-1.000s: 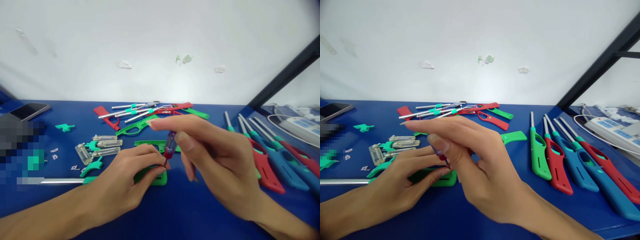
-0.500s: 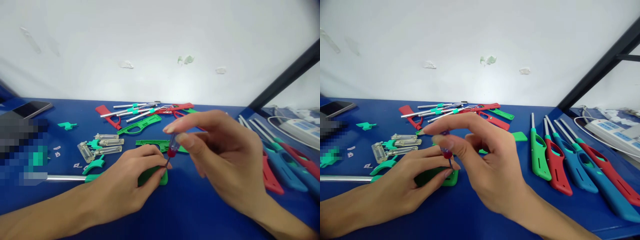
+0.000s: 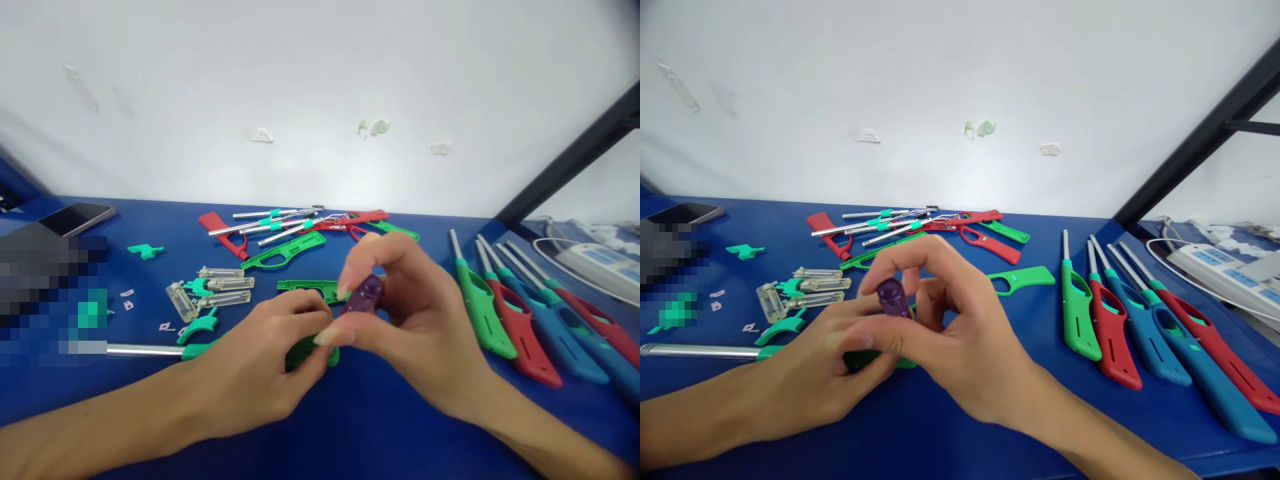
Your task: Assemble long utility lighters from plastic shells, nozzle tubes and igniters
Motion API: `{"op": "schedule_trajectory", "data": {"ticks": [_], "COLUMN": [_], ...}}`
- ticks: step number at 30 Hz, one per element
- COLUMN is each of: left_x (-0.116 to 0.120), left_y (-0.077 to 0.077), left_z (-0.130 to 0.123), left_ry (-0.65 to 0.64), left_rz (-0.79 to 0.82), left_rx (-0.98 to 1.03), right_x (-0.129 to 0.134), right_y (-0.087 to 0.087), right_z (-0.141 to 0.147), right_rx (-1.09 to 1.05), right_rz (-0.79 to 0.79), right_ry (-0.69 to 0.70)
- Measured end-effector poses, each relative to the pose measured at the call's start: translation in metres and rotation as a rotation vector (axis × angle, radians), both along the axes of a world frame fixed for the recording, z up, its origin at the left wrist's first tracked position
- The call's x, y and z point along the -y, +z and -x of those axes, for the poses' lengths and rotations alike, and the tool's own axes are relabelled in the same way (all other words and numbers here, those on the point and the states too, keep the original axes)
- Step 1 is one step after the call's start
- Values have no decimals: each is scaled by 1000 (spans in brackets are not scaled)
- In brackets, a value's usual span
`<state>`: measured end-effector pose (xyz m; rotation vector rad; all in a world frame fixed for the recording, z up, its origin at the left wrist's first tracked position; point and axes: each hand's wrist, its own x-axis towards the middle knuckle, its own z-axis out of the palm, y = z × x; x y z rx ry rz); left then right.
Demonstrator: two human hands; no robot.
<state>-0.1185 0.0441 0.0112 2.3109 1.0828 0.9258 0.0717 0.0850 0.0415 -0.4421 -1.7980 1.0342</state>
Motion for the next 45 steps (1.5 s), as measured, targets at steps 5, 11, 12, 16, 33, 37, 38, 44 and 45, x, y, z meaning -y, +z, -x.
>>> {"op": "schedule_trajectory", "data": {"ticks": [5,11,12,16,33,37,38,44,45], "left_x": [1,1,1,2,-1,-3,-3,-2,-2], "left_y": [2,-1,-2,0,2,1,1,-3,-3], "left_z": [0,0,0,0,-1,1,1,1,1], "left_ry": [-9,-7,-11,3,4,-26,-23,-19,-23], "left_rz": [-19,2,-6,-50,-16,9,12,19,12], "left_rx": [18,-2,-3,-2,-19,34,38,29,24], "right_x": [-5,-10,-9,-4,-4,-5,-5,-6,-6], "right_y": [-2,5,5,5,12,12,12,15,15], "right_z": [-4,-13,-12,-5,-8,-11,-13,-24,-23], "right_rx": [13,80,91,38,60,93,109,140,136], "right_rz": [-55,-127,-121,-95,-249,-215,-198,-198,-219], "right_ry": [91,108,107,7,-47,10,46,87,51]}}
